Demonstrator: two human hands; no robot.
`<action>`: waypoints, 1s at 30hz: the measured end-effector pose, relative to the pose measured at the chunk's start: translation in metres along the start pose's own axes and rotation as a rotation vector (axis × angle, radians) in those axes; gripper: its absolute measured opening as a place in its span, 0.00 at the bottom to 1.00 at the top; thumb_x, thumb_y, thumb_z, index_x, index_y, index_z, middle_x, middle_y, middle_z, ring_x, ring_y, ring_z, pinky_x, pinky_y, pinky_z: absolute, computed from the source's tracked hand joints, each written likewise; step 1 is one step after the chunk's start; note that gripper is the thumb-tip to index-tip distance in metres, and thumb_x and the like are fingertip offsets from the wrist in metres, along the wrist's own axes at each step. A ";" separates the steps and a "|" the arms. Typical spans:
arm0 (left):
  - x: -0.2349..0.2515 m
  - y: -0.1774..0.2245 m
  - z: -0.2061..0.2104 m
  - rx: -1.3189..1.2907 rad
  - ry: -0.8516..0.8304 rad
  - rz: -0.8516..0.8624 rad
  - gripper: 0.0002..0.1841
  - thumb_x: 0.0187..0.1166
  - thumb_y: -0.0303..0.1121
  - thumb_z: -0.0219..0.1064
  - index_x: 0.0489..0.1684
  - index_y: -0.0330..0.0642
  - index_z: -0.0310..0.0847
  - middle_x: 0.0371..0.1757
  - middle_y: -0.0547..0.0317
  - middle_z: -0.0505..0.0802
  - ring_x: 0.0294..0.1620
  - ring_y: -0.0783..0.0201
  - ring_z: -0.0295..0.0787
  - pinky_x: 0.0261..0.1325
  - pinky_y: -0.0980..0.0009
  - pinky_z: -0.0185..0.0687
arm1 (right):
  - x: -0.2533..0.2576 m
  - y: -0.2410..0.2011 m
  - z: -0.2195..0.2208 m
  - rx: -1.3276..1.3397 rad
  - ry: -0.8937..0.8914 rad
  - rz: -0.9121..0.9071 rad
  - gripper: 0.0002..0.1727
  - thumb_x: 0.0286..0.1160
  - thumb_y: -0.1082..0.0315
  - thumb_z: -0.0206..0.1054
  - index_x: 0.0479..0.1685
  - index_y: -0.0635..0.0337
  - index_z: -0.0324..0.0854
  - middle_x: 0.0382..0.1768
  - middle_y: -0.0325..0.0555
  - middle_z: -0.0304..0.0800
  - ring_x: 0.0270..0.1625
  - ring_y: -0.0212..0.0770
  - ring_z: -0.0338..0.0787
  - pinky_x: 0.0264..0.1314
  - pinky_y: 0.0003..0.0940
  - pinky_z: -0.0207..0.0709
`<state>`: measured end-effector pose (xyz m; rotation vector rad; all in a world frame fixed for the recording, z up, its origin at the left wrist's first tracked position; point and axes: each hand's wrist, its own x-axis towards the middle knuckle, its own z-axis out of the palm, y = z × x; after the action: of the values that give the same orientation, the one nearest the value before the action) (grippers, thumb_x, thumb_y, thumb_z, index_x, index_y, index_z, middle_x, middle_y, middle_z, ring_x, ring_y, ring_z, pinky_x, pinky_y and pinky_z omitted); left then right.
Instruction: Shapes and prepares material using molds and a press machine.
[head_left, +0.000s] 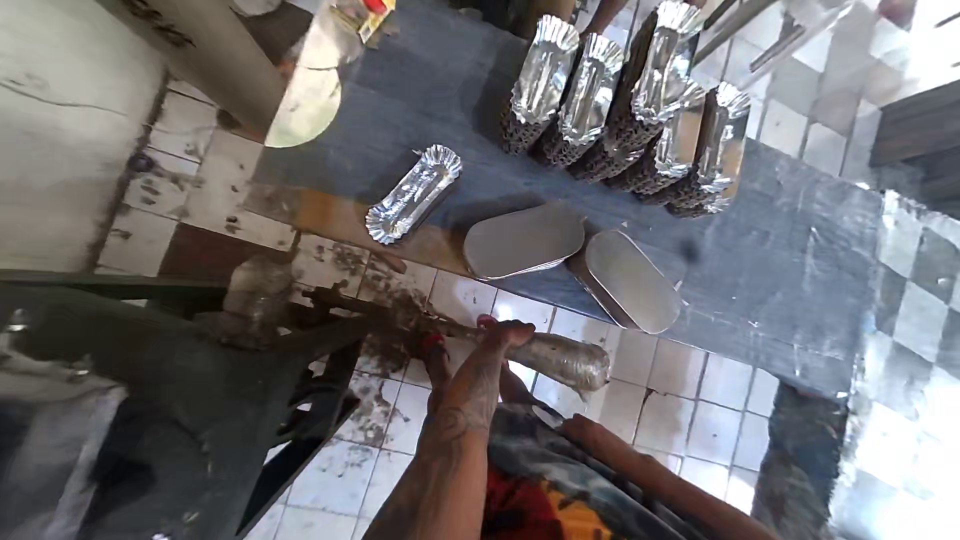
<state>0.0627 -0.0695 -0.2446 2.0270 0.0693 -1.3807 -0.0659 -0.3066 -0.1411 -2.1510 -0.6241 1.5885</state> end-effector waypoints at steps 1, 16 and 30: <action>-0.006 0.000 -0.001 -0.014 -0.021 0.003 0.35 0.91 0.57 0.39 0.68 0.38 0.84 0.73 0.39 0.86 0.79 0.40 0.77 0.76 0.30 0.63 | -0.003 -0.007 -0.001 -0.020 -0.032 0.041 0.20 0.89 0.72 0.54 0.72 0.70 0.80 0.69 0.69 0.83 0.76 0.67 0.80 0.82 0.57 0.70; -0.355 -0.104 -0.114 -1.190 1.169 0.717 0.19 0.94 0.42 0.42 0.62 0.47 0.79 0.48 0.69 0.92 0.48 0.78 0.88 0.55 0.75 0.87 | 0.043 -0.063 -0.052 -0.099 -0.007 -0.354 0.19 0.82 0.65 0.65 0.67 0.64 0.85 0.62 0.60 0.90 0.67 0.52 0.88 0.77 0.47 0.76; -0.501 -0.284 0.063 -0.177 0.989 -0.278 0.26 0.93 0.49 0.50 0.44 0.37 0.88 0.39 0.41 0.92 0.46 0.41 0.91 0.54 0.36 0.82 | 0.140 -0.361 -0.014 -0.454 0.497 -1.306 0.16 0.69 0.82 0.61 0.51 0.66 0.91 0.51 0.57 0.96 0.57 0.56 0.94 0.66 0.52 0.85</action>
<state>-0.3204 0.2735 0.0232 2.3990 0.8887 -0.3616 -0.0590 0.0686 -0.0467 -1.5518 -1.7810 0.2135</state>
